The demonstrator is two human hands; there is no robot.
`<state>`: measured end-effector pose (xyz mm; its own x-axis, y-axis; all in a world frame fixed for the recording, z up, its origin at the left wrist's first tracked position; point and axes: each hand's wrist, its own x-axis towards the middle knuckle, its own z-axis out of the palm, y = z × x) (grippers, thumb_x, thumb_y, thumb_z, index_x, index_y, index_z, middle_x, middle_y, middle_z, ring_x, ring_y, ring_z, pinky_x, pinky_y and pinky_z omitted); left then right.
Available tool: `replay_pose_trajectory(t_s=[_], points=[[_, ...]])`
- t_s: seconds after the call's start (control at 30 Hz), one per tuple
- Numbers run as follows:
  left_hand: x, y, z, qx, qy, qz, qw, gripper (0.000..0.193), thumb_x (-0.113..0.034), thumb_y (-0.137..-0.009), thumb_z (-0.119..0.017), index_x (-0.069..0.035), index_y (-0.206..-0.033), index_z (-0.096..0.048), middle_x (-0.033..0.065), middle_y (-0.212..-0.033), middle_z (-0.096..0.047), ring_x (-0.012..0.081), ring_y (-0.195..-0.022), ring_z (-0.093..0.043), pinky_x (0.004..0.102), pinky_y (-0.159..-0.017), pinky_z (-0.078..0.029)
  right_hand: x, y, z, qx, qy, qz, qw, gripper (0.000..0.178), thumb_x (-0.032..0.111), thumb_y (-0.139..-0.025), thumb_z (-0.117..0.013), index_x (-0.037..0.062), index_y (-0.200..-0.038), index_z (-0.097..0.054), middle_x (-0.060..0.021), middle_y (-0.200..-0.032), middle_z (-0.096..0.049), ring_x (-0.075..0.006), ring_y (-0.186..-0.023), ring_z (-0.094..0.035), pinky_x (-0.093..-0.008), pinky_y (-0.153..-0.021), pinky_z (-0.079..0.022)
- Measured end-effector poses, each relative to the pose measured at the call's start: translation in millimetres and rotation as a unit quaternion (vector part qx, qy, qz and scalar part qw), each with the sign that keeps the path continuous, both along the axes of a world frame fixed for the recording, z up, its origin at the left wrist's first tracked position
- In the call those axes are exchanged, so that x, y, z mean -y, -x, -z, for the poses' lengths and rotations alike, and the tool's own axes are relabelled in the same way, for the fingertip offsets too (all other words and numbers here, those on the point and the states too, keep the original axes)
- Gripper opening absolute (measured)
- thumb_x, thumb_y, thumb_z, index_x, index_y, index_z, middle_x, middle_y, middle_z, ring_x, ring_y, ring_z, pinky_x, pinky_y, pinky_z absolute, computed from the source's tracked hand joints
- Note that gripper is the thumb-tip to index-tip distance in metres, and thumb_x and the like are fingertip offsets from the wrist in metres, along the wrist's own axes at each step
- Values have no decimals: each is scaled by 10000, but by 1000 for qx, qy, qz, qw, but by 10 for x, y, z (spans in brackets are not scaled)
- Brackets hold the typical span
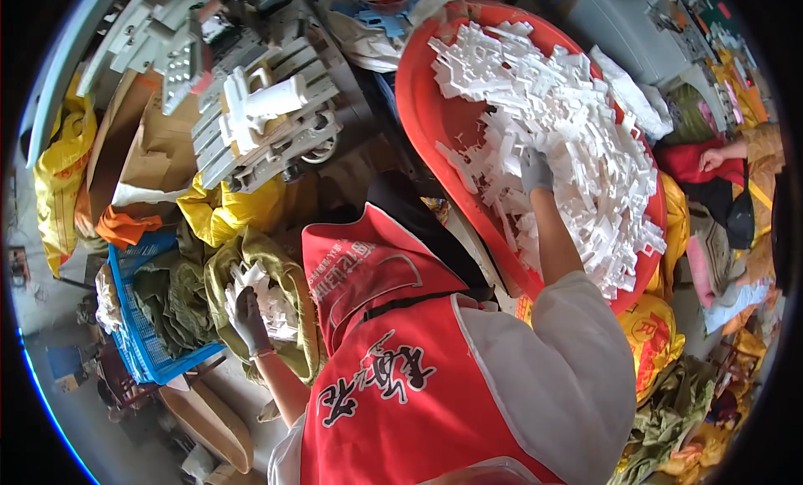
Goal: Operating an industrial machine to assemble or process white plastic components in a workshop.
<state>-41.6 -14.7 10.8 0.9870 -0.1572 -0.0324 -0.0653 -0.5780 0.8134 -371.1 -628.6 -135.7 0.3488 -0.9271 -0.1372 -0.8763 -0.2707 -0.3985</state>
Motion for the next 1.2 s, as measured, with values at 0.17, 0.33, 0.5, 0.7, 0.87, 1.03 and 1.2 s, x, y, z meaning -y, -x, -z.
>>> replay_pose_trajectory(t_s=[0.17, 0.33, 0.5, 0.7, 0.87, 1.03, 1.2], points=[[427, -140, -325, 114, -119, 76, 983, 264, -163, -900, -553, -10, -1099, -635, 119, -1051, -673, 214, -1011, -616, 321, -907, -458, -360, 56, -184, -52, 35, -223, 973, 531, 198, -783, -611, 170, -1288, -452, -180, -1282, -457, -386, -1055, -540, -463, -861, -474], [890, -101, -950, 154, -73, 78, 982, 239, -118, -863, -571, -32, -1070, -653, 133, -1015, -676, 248, -955, -645, 325, -837, -487, -406, -125, -512, -171, 58, -221, 958, 568, 191, -806, -614, 203, -1340, -420, -174, -1275, -485, -371, -1094, -526, -460, -899, -454], [1287, -243, -1466, 238, -20, 107, 965, 210, -68, -842, -590, -17, -1035, -654, 145, -989, -672, 270, -949, -643, 326, -830, -490, -154, -152, -175, 322, 16, -108, 940, 386, 334, -881, -606, 98, -1180, -546, -74, -1006, -625, -207, -888, -607, -367, -739, -484], [1993, -504, -1894, 366, -26, 218, 904, 261, -128, -818, -645, -37, -1063, -637, 138, -1037, -654, 306, -996, -606, 368, -867, -471, -565, -279, -749, 585, -388, -1, 713, 425, 341, -903, -602, 112, -1251, -520, -5, -1030, -618, -124, -865, -596, -262, -730, -461], [2465, -800, -1970, 400, -32, 310, 862, 345, -113, -766, -667, -48, -1102, -619, 145, -1040, -648, 321, -968, -613, 355, -854, -473, -778, -319, -1070, 575, -378, -60, 723, 509, 312, -895, -608, 78, -1319, -451, -16, -1134, -570, -134, -925, -576, -293, -782, -463], [2668, -980, -2028, 293, -44, 375, 878, 378, -151, -727, -712, -72, -1087, -625, 146, -998, -654, 322, -906, -629, 366, -809, -490, -837, -472, -1402, 587, -365, -76, 718, 558, 270, -917, -572, 52, -1390, -372, -45, -1226, -538, -161, -1022, -561, -331, -872, -452], [2579, -982, -2054, 285, -16, 349, 893, 329, -134, -753, -699, -47, -1061, -626, 122, -977, -671, 282, -887, -653, 336, -788, -508, -910, -1068, -2263, 614, -378, -80, 688, 505, 238, -941, -539, 36, -1376, -382, -53, -1225, -545, -152, -1011, -564, -307, -863, -451]])
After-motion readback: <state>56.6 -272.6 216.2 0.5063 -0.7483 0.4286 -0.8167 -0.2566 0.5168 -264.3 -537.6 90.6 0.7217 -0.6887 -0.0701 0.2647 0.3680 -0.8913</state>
